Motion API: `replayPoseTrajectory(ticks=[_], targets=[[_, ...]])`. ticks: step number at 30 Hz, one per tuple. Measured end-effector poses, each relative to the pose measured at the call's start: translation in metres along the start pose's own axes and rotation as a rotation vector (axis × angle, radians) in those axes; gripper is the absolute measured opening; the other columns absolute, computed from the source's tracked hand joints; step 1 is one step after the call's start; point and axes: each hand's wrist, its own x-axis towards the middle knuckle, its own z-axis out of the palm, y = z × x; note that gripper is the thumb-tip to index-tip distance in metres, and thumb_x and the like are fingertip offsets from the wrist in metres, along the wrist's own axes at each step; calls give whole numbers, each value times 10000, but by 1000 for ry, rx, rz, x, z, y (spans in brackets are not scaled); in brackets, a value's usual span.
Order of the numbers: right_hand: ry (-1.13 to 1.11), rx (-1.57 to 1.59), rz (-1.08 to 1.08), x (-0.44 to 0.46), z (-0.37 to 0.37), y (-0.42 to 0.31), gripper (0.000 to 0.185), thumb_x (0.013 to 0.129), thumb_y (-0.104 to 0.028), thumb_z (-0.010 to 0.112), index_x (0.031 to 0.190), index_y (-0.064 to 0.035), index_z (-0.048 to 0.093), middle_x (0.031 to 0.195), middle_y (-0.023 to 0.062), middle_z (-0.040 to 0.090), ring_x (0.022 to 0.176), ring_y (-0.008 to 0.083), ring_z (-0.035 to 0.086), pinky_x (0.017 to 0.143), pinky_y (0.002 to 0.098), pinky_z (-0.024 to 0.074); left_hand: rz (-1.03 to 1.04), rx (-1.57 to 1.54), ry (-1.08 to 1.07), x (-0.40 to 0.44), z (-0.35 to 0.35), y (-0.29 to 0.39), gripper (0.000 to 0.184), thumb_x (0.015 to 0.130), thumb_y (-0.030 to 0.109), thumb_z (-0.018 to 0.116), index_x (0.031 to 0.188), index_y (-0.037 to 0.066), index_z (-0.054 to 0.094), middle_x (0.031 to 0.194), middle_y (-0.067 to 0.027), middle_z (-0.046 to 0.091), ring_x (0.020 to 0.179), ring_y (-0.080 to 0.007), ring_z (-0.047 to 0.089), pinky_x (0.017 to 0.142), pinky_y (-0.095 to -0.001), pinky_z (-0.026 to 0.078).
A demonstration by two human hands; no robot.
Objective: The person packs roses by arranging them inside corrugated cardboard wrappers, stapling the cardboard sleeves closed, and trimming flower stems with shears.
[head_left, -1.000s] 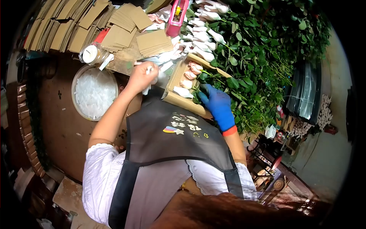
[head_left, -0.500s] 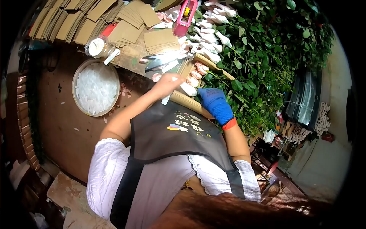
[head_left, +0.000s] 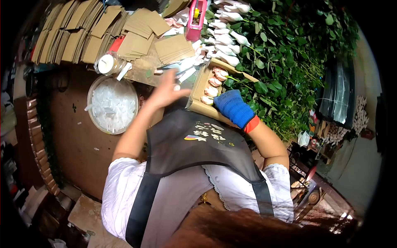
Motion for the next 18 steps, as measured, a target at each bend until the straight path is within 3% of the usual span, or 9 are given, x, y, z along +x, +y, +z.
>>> replayPoseTrajectory(ticks=[2, 5, 9, 14, 17, 18], targets=[[63, 47, -6, -4, 8, 4, 205, 935, -209, 537, 875, -136, 719, 902, 120, 748, 865, 270, 737, 665, 448, 547, 49, -87, -220, 25, 26, 43, 1141, 645, 437, 911, 1457, 6, 236, 1410, -255, 385, 1336, -397, 387, 1133, -442, 325], [208, 226, 11, -24, 18, 15, 192, 921, -261, 560, 887, -113, 677, 827, 125, 723, 825, 288, 725, 662, 482, 534, 250, 3, -339, 46, 53, 28, 1285, 601, 473, 927, 1470, -30, 127, 1403, -266, 327, 1373, -407, 293, 1163, -439, 269], [492, 475, 263, -43, 4, 12, 181, 899, -255, 593, 956, -83, 600, 857, 135, 711, 808, 330, 702, 657, 440, 532, 322, 137, -361, 47, 56, 24, 1217, 648, 505, 894, 1468, -20, 165, 1395, -264, 280, 1396, -415, 243, 1181, -446, 234], [444, 379, 144, -12, 30, 14, 162, 889, -236, 605, 978, -101, 596, 879, 128, 713, 809, 305, 709, 664, 437, 538, 280, 145, -430, 50, 47, 36, 1084, 698, 472, 874, 1462, 28, 247, 1404, -281, 263, 1416, -429, 213, 1192, -445, 216], [442, 367, 128, -15, 35, 14, 180, 908, -258, 581, 1002, -105, 594, 876, 127, 713, 805, 299, 709, 672, 443, 540, 196, -41, -334, 59, 58, 30, 872, 739, 412, 832, 1416, 82, 393, 1432, -294, 304, 1393, -474, 257, 1166, -495, 262], [421, 381, 152, -23, 30, 13, 191, 915, -269, 572, 1008, -104, 592, 876, 126, 713, 803, 301, 709, 674, 449, 540, 192, -45, -314, 57, 59, 33, 825, 748, 397, 823, 1397, 84, 420, 1396, -274, 347, 1356, -451, 305, 1147, -482, 285]])
